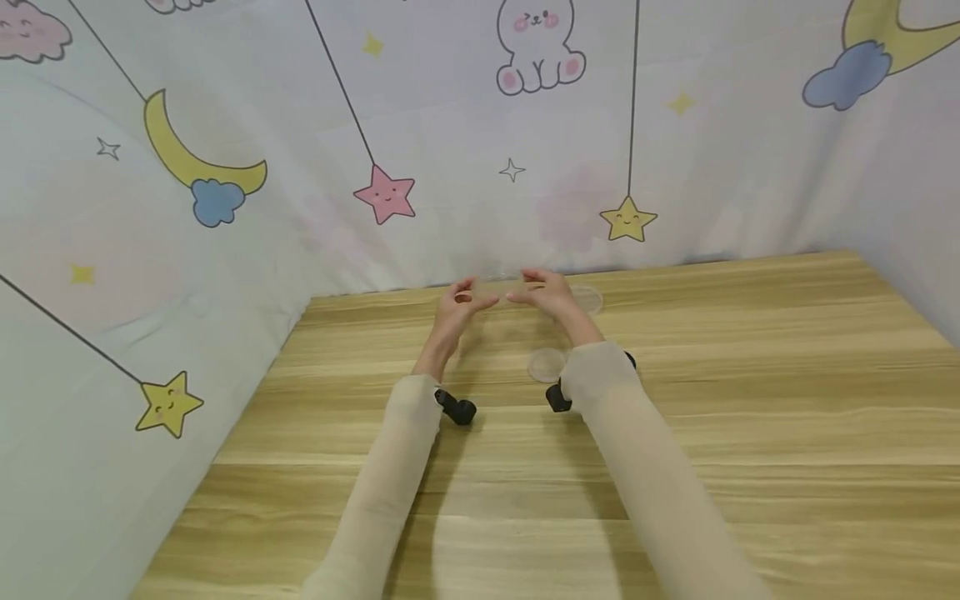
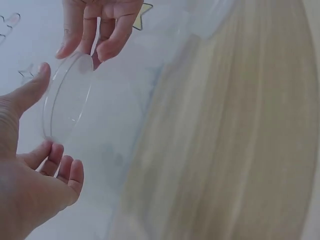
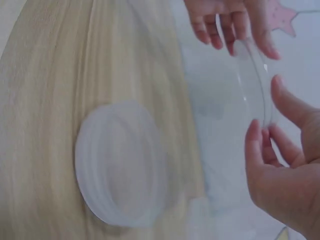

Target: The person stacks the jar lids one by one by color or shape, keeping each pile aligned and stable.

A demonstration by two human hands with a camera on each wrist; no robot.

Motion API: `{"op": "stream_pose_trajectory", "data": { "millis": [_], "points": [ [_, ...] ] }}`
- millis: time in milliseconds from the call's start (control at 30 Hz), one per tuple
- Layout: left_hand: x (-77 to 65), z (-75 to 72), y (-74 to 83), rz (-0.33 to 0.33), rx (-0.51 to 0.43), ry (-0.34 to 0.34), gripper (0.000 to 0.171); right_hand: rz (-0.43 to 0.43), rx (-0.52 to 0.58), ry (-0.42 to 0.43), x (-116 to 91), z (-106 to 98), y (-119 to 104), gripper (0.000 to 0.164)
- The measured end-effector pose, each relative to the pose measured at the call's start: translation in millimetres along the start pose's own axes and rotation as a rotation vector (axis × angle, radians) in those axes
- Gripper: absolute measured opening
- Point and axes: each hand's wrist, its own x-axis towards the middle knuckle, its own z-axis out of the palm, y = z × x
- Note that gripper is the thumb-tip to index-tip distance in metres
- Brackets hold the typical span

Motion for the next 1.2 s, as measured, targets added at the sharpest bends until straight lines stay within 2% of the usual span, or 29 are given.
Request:
{"op": "stream_pose_trajectory", "data": {
  "millis": [267,400,533,667,833,1000,1200],
  "points": [
    [-22.3,-8.2,22.7,0.099,-0.039,-0.086,0.068,-0.066,-0.014,-0.033,-27,-15,-14,0.072],
    [-38.9,-18.3,29.4,0.148,-0.044,-0.147,0.065,-0.097,0.002,-0.055,-44,-13,-17,0.068],
    [-53.8,-32.4,29.1,0.168,-0.022,-0.209,0.063,-0.139,-0.041,-0.067,-58,-6,-17,0.065],
    [-63.3,-43.8,22.3,0.153,-0.006,-0.248,0.062,-0.160,-0.092,-0.099,-66,2,-10,0.067],
    [-69.2,-54.3,10.1,0.116,0.030,-0.308,0.067,-0.178,-0.155,-0.152,-65,11,4,0.067],
    [-68.2,-60.8,-3.0,0.058,0.080,-0.406,0.076,-0.228,-0.215,-0.206,-61,15,15,0.065],
    [-65.9,-61.1,-11.1,0.036,0.139,-0.448,0.074,-0.241,-0.273,-0.262,-60,17,23,0.068]
  ]
}}
